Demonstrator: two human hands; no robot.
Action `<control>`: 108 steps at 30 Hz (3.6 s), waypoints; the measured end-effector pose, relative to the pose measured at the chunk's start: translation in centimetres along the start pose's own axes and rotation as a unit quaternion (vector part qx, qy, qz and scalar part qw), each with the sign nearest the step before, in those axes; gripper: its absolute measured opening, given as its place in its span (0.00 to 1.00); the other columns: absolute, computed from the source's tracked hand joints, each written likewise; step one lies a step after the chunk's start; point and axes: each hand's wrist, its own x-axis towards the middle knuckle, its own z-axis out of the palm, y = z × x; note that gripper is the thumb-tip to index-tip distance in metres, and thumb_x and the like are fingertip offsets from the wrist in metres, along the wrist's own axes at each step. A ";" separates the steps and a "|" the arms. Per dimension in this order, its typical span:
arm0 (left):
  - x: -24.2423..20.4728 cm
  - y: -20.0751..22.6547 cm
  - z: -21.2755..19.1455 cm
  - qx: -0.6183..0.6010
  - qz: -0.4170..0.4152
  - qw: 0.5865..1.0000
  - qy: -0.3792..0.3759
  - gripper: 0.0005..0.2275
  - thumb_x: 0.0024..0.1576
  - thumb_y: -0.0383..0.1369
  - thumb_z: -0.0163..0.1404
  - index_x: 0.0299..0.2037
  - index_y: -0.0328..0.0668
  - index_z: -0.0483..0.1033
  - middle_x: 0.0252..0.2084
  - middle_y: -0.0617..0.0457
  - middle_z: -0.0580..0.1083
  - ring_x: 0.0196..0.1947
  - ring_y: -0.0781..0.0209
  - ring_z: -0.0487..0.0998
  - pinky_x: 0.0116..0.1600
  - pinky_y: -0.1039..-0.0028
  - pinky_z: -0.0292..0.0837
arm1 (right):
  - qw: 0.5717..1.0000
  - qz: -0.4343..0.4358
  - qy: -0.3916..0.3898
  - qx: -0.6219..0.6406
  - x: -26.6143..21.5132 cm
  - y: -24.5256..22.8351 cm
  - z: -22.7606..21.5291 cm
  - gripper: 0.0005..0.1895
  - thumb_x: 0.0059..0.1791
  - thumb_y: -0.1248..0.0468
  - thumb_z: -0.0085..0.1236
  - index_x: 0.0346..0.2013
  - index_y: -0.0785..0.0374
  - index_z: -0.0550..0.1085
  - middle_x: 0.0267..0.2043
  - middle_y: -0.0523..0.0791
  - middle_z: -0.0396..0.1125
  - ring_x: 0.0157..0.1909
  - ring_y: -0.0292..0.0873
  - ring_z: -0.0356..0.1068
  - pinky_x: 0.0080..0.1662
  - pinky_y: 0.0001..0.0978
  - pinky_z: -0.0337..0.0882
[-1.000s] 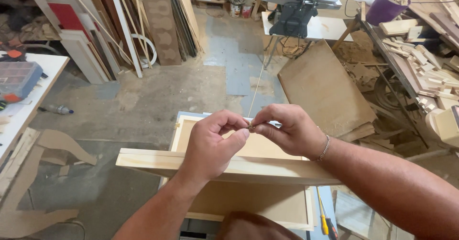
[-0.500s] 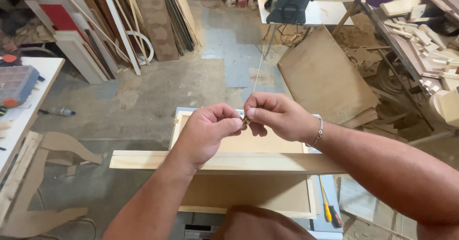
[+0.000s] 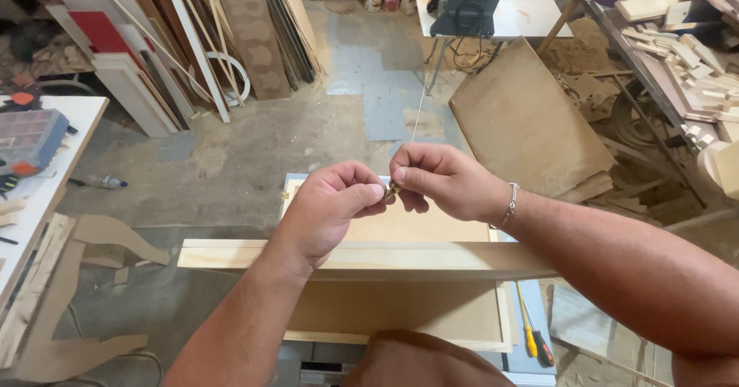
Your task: Attaching a metal latch to a wooden box lid in a workshop
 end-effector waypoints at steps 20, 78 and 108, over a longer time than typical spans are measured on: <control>1.3 0.6 -0.1 0.026 -0.033 0.999 0.021 0.03 0.56 0.26 0.55 0.35 0.32 0.77 0.30 0.45 0.79 0.36 0.62 0.82 0.52 0.68 0.81 | 0.992 0.016 0.070 -0.104 0.3 -1.1 0.1 0.06 0.52 0.66 0.60 0.33 0.65 0.74 0.23 0.49 0.76 0.25 0.37 0.73 0.32 0.26 0.76; -4.7 0.6 -1.6 0.850 0.244 0.465 -0.046 0.22 0.59 0.60 0.48 0.40 0.51 0.75 0.34 0.57 0.79 0.33 0.59 0.81 0.37 0.69 0.80 | 0.805 0.136 0.494 0.300 -32.5 18.4 0.4 0.26 0.58 0.53 0.46 0.17 0.54 0.57 0.13 0.36 0.44 0.15 0.32 0.40 0.20 0.26 0.38; -7.8 7.7 17.5 0.702 0.406 0.574 0.117 0.27 0.58 0.65 0.45 0.33 0.46 0.69 0.24 0.50 0.74 0.19 0.52 0.76 0.23 0.56 0.72 | 0.883 0.147 0.436 0.098 -24.8 21.9 0.2 0.28 0.54 0.56 0.42 0.69 0.58 0.64 0.18 0.38 0.50 0.19 0.32 0.43 0.21 0.24 0.44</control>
